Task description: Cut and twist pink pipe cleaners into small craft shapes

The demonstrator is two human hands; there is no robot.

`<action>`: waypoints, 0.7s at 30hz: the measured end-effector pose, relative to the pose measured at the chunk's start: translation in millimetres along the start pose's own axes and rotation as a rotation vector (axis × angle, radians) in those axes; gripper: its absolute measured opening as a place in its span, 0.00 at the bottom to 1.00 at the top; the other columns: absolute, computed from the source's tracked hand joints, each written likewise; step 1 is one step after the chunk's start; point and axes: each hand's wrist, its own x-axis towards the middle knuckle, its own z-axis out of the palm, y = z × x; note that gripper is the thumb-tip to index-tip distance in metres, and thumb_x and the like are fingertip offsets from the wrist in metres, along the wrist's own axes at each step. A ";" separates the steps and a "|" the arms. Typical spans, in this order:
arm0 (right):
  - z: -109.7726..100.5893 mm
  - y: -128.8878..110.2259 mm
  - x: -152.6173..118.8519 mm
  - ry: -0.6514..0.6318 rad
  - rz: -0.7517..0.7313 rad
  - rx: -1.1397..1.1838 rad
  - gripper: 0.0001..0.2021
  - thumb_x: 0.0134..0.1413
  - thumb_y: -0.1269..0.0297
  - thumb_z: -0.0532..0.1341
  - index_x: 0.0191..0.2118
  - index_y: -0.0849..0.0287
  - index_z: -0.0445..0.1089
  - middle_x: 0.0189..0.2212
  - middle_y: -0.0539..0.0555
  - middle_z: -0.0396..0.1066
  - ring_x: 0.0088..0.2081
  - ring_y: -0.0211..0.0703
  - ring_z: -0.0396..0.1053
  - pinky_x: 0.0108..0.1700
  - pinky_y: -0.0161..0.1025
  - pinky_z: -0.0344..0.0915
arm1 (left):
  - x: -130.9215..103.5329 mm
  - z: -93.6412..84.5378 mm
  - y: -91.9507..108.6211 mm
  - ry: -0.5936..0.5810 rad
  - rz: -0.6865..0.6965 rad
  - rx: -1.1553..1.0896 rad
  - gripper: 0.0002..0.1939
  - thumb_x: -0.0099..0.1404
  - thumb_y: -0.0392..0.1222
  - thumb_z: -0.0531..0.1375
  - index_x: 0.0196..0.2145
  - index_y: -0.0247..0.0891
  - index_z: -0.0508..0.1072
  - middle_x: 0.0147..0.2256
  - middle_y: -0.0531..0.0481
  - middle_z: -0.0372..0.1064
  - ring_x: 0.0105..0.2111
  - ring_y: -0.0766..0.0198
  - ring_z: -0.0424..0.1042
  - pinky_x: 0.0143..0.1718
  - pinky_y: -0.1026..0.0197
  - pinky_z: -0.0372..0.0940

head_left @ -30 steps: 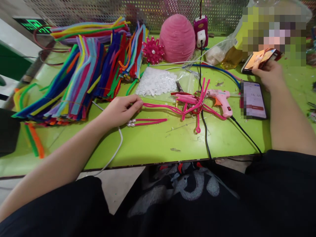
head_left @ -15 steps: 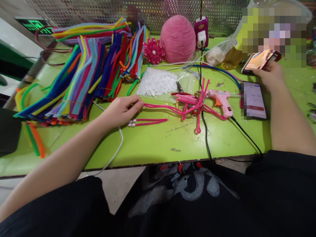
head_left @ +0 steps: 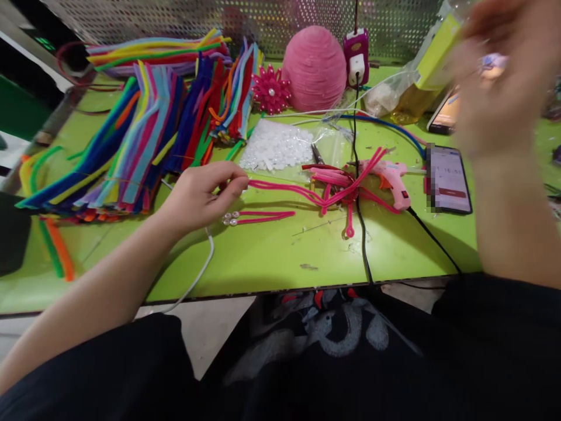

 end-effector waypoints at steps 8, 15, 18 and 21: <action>94.7 -123.7 -72.8 -0.990 -0.484 0.061 0.17 0.77 0.60 0.53 0.55 0.68 0.71 0.50 0.66 0.76 0.51 0.52 0.72 0.54 0.47 0.66 | -4.0 -8.6 16.7 0.226 0.484 0.090 0.06 0.73 0.33 0.57 0.36 0.40 0.69 0.28 0.52 0.66 0.29 0.65 0.66 0.32 0.61 0.63; 79.1 -104.5 -64.0 -1.024 -0.330 0.116 0.17 0.80 0.58 0.47 0.43 0.60 0.68 0.34 0.54 0.69 0.34 0.41 0.62 0.37 0.38 0.53 | -1.3 -19.6 15.0 0.403 0.529 -0.034 0.09 0.68 0.35 0.60 0.29 0.39 0.70 0.25 0.53 0.64 0.25 0.69 0.63 0.26 0.64 0.59; 69.3 -103.3 -62.0 -1.003 -0.282 0.157 0.18 0.79 0.57 0.46 0.42 0.59 0.67 0.32 0.53 0.68 0.32 0.39 0.62 0.36 0.37 0.50 | -0.5 -20.9 9.7 0.437 0.514 -0.101 0.13 0.70 0.38 0.60 0.26 0.38 0.69 0.23 0.53 0.63 0.22 0.72 0.61 0.22 0.66 0.56; 59.2 -103.8 -57.6 -1.004 -0.239 0.194 0.18 0.79 0.58 0.47 0.41 0.59 0.69 0.28 0.50 0.67 0.30 0.38 0.62 0.35 0.37 0.50 | 1.3 -20.1 3.1 0.448 0.483 -0.181 0.17 0.72 0.42 0.61 0.25 0.37 0.68 0.21 0.54 0.61 0.20 0.73 0.60 0.20 0.67 0.54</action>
